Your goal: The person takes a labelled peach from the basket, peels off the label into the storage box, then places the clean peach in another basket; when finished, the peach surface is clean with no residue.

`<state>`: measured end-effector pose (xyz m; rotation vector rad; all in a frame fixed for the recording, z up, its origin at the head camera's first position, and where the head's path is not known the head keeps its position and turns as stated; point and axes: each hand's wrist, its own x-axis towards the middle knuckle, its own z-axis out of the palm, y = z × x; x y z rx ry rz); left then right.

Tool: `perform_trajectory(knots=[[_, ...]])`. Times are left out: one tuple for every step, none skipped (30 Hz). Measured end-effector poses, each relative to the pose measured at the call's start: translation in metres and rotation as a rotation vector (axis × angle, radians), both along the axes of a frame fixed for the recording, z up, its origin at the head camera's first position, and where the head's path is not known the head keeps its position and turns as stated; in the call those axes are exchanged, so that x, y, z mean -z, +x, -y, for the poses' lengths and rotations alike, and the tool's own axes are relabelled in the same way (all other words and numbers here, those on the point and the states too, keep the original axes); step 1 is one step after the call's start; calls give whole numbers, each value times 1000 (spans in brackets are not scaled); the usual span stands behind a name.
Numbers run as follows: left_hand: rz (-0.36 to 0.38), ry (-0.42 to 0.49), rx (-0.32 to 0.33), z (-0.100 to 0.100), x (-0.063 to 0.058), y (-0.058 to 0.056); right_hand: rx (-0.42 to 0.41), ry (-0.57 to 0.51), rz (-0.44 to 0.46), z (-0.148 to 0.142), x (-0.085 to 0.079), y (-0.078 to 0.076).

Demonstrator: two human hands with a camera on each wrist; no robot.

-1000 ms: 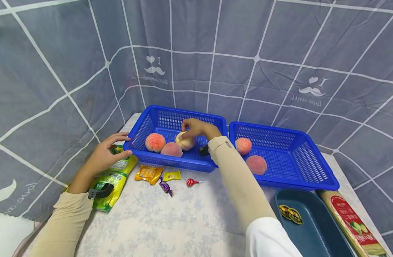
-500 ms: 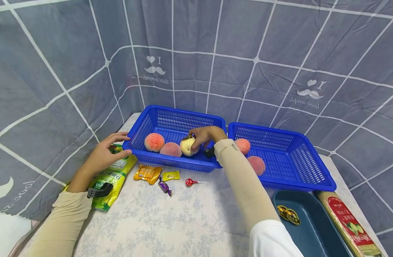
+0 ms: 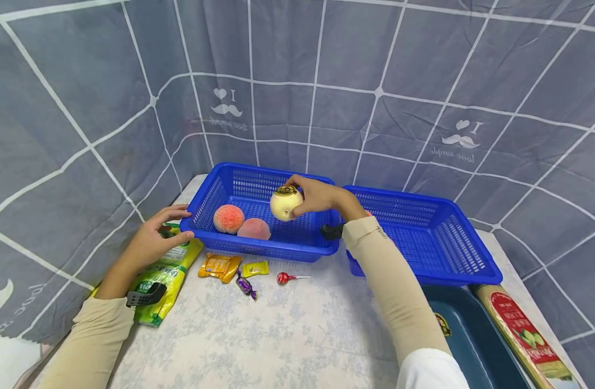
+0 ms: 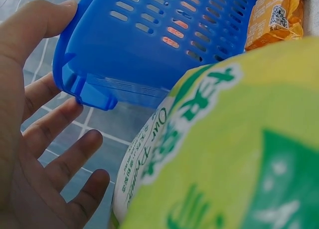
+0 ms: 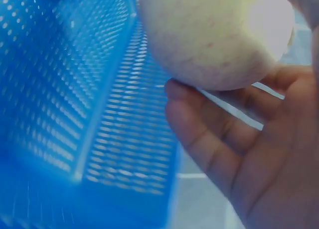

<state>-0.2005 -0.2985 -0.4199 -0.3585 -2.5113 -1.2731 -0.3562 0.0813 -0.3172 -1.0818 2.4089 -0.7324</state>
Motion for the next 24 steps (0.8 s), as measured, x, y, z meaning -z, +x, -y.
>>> perform_trajectory(knots=[[3, 0, -2, -1, -1, 0, -9, -23, -30, -8, -6, 9], [10, 3, -8, -2, -1, 1, -18, -48, -53, -16, -11, 18], [18, 6, -13, -2, -2, 1, -21, -73, -65, -24, -15, 28], [26, 9, -18, -3, -2, 2, -31, -92, -89, -34, -18, 39], [29, 8, -21, -4, -3, 2, -37, -106, -108, -44, -20, 50], [31, 10, -21, -5, -3, 3, -43, -127, -112, -54, -20, 62], [31, 11, -20, -6, -4, 2, -46, -140, -118, -65, -19, 74], [29, 12, -17, -7, -5, 2, -47, -155, -118, -76, -16, 86], [23, 10, -11, -7, -5, 2, -45, -163, -123, -87, -13, 98], [15, 11, -5, -8, -5, 1, -46, -168, -134, -97, -8, 110], [10, 16, -2, -9, -5, 1, -41, -174, -133, -106, -3, 122], [7, 22, 2, -9, -5, 0, -38, -183, -131, -115, 2, 134], [3, 21, 7, -10, -5, 0, -26, -183, -130, -122, 8, 146], [4, 24, 10, -10, -5, -1, -10, -181, -125, -128, 14, 157], [6, 26, 14, -11, -4, -2, 6, -170, -130, -133, 19, 168], [9, 28, 16, -11, -4, -3, 18, -166, -121, -137, 23, 178], [13, 31, 18, -11, -4, -3, 29, -152, -122, -140, 28, 186], [14, 31, 22, -10, -3, -3, 39, -138, -119, -141, 32, 194], [17, 33, 20, -10, -3, -3, 47, -117, -127, -142, 36, 200], [19, 34, 17, -10, -3, -3, 52, -97, -134, -141, 40, 205], [21, 35, 13, -9, -2, -2, 53, -78, -145, -141, 45, 208], [23, 33, 9, -9, -2, -1, 56, -62, -153, -140, 49, 210], [25, 31, 7, -8, -1, 0, 62, -37, -162, -140, 53, 211], [25, 28, 5, -9, -1, 1, 67, -14, -168, -140, 56, 212]])
